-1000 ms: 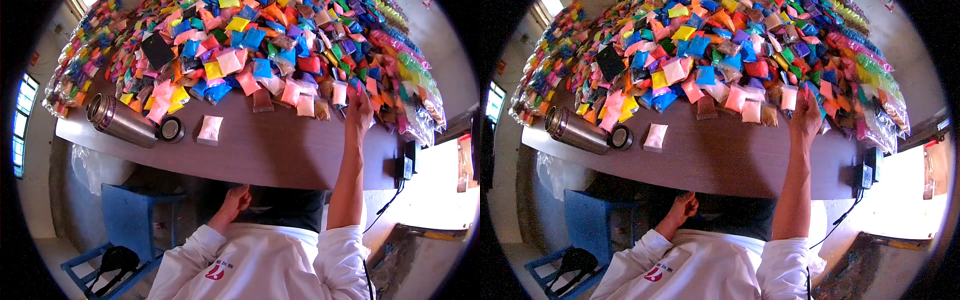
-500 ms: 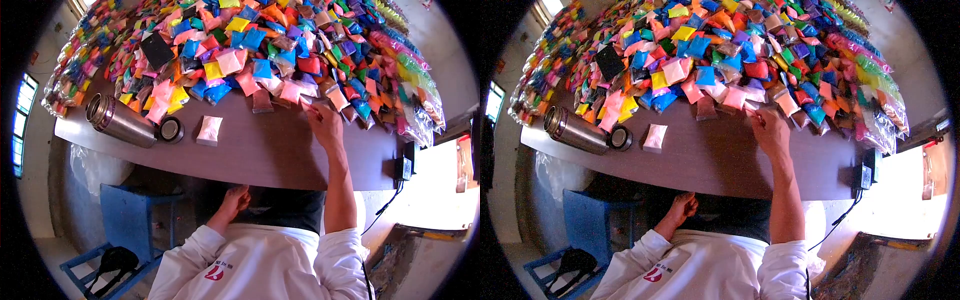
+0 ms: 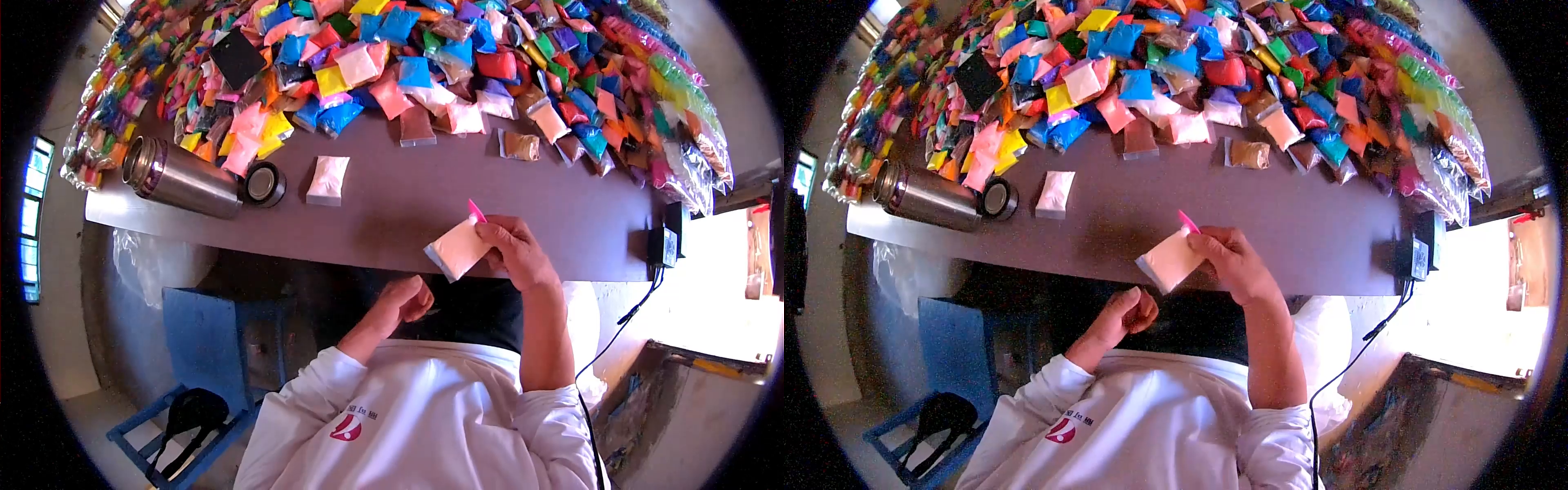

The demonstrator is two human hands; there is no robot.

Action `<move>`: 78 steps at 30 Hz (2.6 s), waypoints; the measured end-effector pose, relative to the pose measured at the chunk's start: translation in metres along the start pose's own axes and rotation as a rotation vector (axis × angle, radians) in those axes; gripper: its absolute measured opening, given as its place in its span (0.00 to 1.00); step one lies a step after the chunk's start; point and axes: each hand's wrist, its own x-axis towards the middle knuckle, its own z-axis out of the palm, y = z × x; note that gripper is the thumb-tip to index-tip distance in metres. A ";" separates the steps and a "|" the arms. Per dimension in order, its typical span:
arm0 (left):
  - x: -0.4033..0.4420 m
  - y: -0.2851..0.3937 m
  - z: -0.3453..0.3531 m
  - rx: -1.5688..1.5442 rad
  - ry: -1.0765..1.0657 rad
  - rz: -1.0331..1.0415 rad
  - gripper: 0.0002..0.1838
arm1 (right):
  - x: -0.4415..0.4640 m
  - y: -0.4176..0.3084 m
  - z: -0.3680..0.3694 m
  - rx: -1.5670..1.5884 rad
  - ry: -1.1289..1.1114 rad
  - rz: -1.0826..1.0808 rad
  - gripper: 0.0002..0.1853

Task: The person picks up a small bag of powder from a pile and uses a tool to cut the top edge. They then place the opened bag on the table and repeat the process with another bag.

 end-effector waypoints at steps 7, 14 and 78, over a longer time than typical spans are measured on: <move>-0.014 0.019 0.029 0.265 -0.134 0.137 0.27 | -0.025 0.042 0.012 -0.094 -0.152 -0.142 0.15; -0.030 0.024 0.060 0.534 -0.017 0.246 0.26 | -0.062 0.058 0.051 0.499 -0.063 -0.096 0.14; -0.090 -0.035 0.064 0.737 -0.017 0.166 0.24 | -0.105 0.133 0.067 0.471 0.027 -0.238 0.09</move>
